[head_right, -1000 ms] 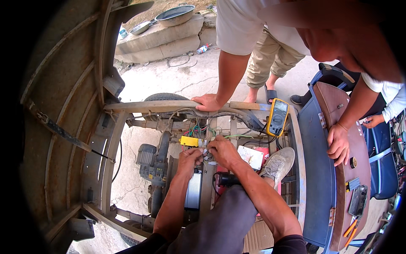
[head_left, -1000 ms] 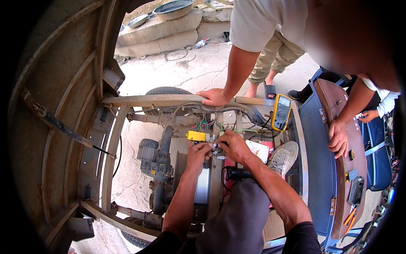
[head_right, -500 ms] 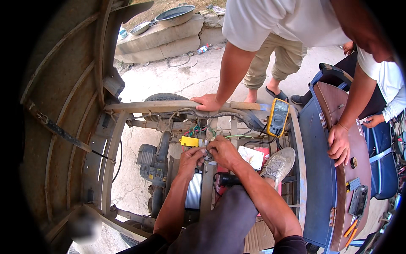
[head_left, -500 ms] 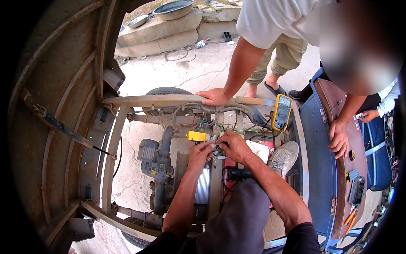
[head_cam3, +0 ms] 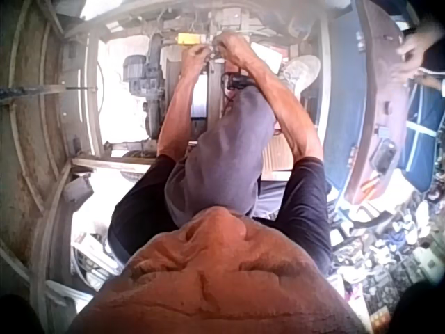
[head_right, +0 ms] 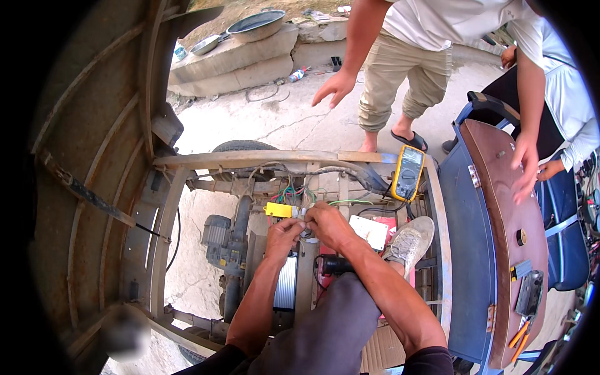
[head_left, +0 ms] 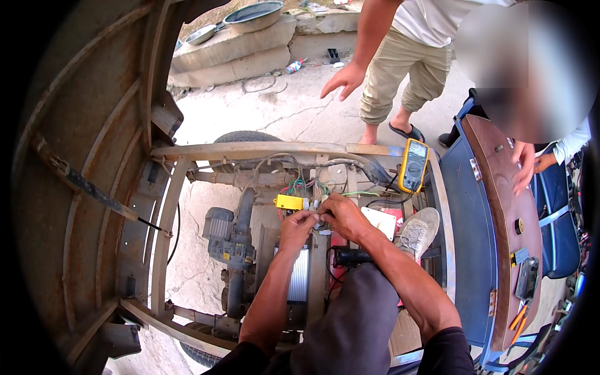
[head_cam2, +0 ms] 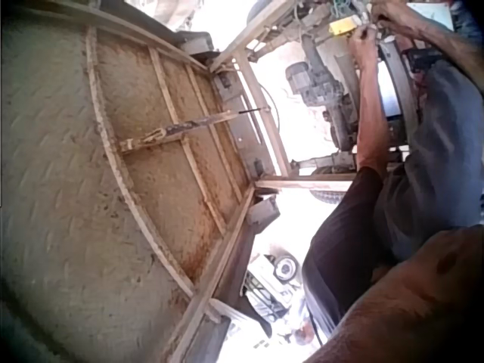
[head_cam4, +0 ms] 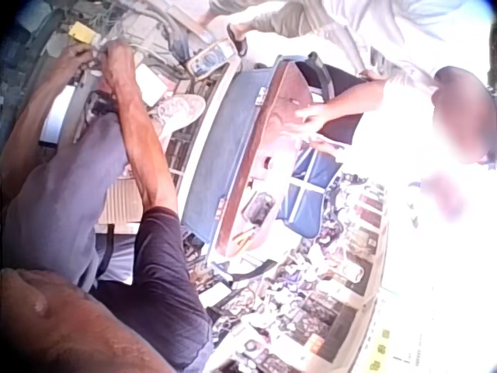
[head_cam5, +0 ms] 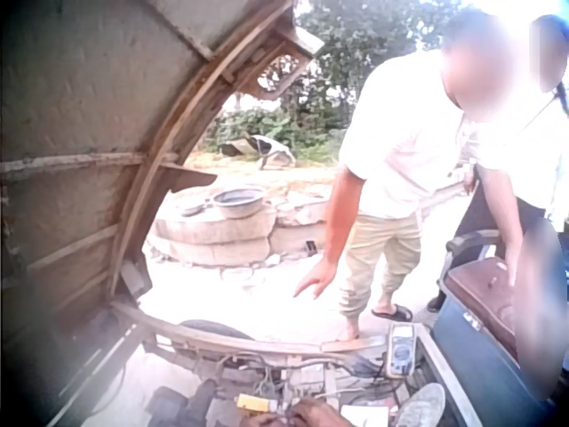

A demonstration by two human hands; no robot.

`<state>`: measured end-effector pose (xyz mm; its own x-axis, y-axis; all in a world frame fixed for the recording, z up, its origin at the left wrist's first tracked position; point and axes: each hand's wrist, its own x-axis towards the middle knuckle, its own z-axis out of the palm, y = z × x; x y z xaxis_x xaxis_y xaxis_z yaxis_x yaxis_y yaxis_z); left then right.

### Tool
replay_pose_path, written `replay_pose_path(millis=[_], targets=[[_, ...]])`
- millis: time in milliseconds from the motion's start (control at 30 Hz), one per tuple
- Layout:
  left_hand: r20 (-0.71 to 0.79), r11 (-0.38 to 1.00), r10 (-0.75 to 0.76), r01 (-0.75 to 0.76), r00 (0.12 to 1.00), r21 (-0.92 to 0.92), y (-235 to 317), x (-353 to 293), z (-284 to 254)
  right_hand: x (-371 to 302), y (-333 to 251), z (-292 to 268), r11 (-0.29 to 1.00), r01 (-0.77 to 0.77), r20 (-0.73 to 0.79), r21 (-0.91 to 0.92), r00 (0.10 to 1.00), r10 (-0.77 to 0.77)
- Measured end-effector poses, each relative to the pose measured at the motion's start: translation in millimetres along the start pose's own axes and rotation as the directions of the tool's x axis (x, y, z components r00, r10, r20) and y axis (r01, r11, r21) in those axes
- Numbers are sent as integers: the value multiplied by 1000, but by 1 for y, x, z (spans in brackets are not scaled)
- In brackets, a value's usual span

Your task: The person works on the wiring of a small vehicle by stripping wire insulation with a tool, connecting wires together, and using a multimeter to check the electrical circuit.

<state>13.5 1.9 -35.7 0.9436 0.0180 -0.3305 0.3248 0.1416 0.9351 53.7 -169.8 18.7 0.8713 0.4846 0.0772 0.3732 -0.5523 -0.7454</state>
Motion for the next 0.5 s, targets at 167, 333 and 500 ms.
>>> replay_pose_path(millis=[167, 333, 500], targets=[[-1, 999, -5, 5, 1000, 33, 8, -3, 1, -1, 0, 0, 999, 41, -21, 2, 999, -41], [-1, 1000, 6, -6, 1000, -15, 5, -2, -1, 0, 1, 2, 999, 47, -12, -12, 999, -48], [27, 1000, 2, -1, 1000, -16, 0, -1, -2, -3, 10, 4, 997, 82, -4, 11, 997, -82]])
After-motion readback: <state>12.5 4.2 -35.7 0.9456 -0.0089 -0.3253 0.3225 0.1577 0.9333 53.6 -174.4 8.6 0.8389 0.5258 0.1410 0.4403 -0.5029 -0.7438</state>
